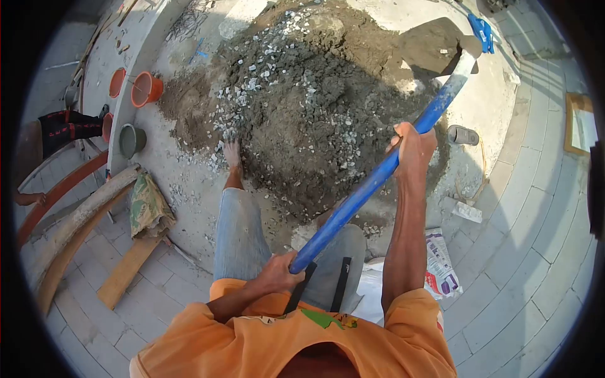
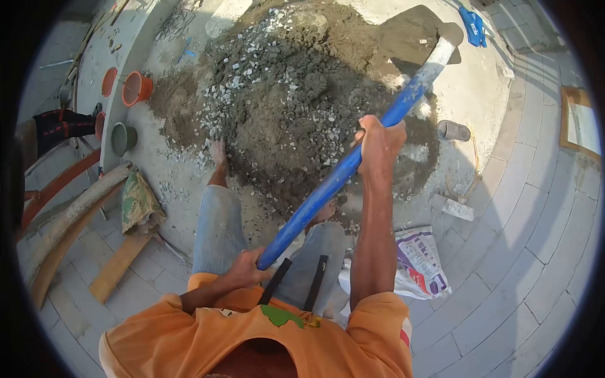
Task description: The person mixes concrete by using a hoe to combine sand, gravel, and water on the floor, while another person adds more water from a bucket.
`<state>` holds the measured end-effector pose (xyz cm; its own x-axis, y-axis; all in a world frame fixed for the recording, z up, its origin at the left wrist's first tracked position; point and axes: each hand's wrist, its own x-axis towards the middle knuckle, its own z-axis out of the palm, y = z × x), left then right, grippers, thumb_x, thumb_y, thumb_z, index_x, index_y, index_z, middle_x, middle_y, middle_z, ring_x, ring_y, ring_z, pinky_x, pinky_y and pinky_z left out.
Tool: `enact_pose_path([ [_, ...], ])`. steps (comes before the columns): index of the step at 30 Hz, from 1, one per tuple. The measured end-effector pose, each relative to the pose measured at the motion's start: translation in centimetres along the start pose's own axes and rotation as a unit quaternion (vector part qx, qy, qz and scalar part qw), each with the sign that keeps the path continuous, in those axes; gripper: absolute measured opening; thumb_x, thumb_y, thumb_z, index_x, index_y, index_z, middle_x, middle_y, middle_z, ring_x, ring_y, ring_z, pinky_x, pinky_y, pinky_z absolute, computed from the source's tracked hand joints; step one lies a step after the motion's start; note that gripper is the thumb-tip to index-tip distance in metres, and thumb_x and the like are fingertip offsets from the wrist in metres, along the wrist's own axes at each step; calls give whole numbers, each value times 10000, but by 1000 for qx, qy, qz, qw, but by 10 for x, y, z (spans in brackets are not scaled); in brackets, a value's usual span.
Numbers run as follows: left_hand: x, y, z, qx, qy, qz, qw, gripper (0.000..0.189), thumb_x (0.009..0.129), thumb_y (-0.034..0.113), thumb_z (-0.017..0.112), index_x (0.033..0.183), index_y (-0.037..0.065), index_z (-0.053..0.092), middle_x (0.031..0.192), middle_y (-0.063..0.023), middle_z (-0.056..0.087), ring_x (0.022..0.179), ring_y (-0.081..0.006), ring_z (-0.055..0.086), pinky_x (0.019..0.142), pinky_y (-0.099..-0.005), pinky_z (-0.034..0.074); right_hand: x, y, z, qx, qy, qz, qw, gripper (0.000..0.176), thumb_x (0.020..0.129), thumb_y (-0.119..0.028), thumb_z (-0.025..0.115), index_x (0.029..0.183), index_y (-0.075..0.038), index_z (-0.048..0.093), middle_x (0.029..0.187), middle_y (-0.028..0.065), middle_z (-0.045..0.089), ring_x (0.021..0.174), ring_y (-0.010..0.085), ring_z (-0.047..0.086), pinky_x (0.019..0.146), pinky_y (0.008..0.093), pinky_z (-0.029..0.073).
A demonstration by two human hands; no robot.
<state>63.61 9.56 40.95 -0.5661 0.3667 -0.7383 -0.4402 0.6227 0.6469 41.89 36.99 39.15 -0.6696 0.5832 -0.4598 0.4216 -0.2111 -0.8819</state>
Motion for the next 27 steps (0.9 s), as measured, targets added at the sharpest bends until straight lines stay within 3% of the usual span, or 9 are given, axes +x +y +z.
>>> enact_pose_path([
  [1,25,4,-1,-46,-9,17,999,304,714,152,685,961,1,594,699,-166,608,629,-280,622,626,-380,490,3,-35,2,-23,4,-26,999,215,729,-37,585,864,21,429,571,80,506,418,157,501,371,297,413],
  [3,76,17,-6,-48,29,119,991,261,725,105,698,931,-6,581,657,-33,504,610,-108,503,580,-298,439,24,-79,11,-36,29,-113,992,167,733,-39,589,814,22,456,559,85,516,418,165,507,367,296,403],
  [8,123,18,-47,-196,-29,125,972,244,716,102,704,903,8,577,695,9,511,640,-92,489,588,-281,423,70,-77,60,-124,42,-174,976,175,706,-92,616,706,63,532,551,104,528,441,185,519,399,317,396],
  [10,92,-28,-78,-242,-48,53,968,258,710,112,705,896,4,561,695,-2,513,641,-85,488,591,-276,424,49,0,109,-163,33,-92,982,172,704,-86,615,707,66,535,544,89,521,479,169,543,420,317,418],
  [11,70,-88,-81,-164,-57,-6,985,307,691,135,665,959,-3,605,754,-89,582,675,-160,529,653,-316,446,30,64,133,-167,21,-10,986,164,705,-71,613,740,70,536,568,87,530,512,168,566,437,321,438],
  [14,-35,-196,-138,-164,-41,-215,962,330,650,180,710,911,-3,623,676,-79,562,617,-175,540,619,-353,456,-60,284,207,-136,-6,172,976,188,678,-13,611,834,44,524,658,92,554,491,190,551,458,348,440],
  [18,-99,-202,-233,-87,-82,-215,969,299,663,202,709,861,-1,616,670,-134,594,611,-250,568,612,-391,456,-127,261,238,-94,-11,224,970,57,714,-14,564,665,-15,535,559,57,506,447,170,499,411,305,397],
  [21,-141,-214,-294,-22,-106,-208,972,292,667,198,705,859,0,610,718,-215,618,652,-345,600,646,-430,470,-203,256,270,-35,23,250,967,51,743,-17,561,712,-18,520,552,50,486,440,164,498,407,312,430],
  [27,-159,-290,-337,37,-57,-132,989,260,652,142,686,861,6,612,664,-200,611,653,-379,625,625,-450,491,-246,239,333,34,38,224,973,97,749,33,550,756,-21,469,631,63,501,494,169,513,424,319,447],
])
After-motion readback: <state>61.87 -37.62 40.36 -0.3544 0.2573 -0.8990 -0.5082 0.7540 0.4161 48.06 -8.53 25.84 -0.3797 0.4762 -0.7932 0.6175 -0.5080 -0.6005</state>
